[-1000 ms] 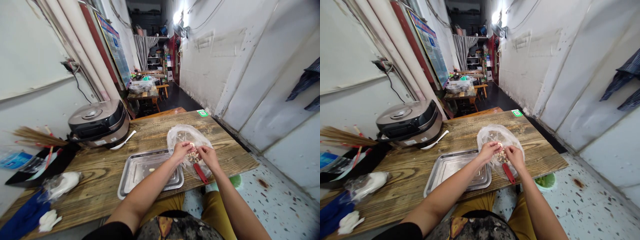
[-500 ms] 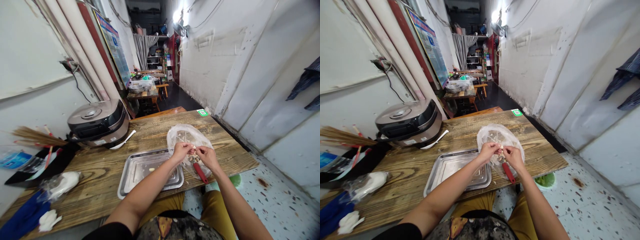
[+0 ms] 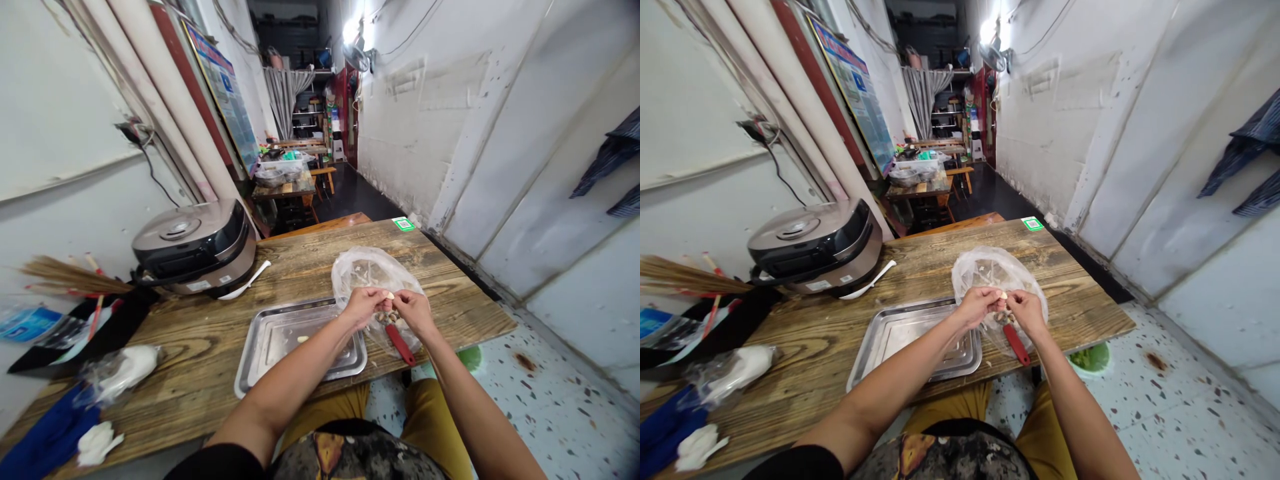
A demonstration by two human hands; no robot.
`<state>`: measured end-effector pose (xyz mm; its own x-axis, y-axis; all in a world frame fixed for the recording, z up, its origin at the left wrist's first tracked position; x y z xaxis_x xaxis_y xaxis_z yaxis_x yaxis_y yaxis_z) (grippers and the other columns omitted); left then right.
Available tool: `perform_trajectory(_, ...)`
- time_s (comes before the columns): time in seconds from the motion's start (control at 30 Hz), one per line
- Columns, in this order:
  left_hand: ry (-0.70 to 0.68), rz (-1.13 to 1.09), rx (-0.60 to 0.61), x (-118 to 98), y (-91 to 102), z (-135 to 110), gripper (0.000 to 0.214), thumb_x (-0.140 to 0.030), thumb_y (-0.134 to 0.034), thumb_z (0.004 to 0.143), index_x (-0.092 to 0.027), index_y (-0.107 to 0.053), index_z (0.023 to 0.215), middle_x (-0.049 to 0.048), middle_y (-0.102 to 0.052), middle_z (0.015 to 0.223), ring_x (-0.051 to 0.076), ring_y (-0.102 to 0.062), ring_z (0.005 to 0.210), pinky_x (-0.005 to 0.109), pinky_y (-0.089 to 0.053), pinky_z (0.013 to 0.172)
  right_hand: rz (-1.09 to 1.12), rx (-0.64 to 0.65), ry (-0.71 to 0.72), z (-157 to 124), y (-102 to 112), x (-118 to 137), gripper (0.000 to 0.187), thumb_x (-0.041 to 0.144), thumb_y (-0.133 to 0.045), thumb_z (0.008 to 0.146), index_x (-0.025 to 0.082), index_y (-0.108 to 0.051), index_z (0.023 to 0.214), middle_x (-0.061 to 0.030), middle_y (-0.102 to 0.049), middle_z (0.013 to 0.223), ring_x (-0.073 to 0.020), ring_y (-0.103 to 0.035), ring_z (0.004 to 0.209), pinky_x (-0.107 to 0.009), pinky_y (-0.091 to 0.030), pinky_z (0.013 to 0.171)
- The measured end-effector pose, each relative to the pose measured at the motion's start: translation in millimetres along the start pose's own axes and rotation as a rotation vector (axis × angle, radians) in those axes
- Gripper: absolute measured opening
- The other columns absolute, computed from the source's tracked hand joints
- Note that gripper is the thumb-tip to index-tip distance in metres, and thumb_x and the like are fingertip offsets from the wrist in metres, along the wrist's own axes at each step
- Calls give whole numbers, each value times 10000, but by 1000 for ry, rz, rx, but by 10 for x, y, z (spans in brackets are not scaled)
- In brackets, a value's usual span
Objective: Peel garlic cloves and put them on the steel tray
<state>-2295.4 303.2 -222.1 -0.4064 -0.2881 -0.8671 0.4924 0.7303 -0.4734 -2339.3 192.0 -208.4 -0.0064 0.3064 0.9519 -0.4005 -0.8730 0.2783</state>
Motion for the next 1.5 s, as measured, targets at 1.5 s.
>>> perform_trajectory(1.5, 105, -144, -94, 214, 208, 56, 213, -47, -700, 686, -63, -627, 885, 81, -672, 756, 147, -653, 704, 317, -527, 760, -218, 15, 275, 25, -121, 9, 301, 308, -482, 771, 161, -674, 950, -91, -654, 930, -184, -594, 815, -292, -474, 684)
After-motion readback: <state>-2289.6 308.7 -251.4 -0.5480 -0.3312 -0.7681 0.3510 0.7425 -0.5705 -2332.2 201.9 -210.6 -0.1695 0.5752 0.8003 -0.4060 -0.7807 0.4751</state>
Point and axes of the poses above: each hand's wrist, its own z-axis towards the middle knuckle, its own y-axis out of the back of the hand, x = y × z, the point moved 9 cm from there along z, towards the middle knuckle
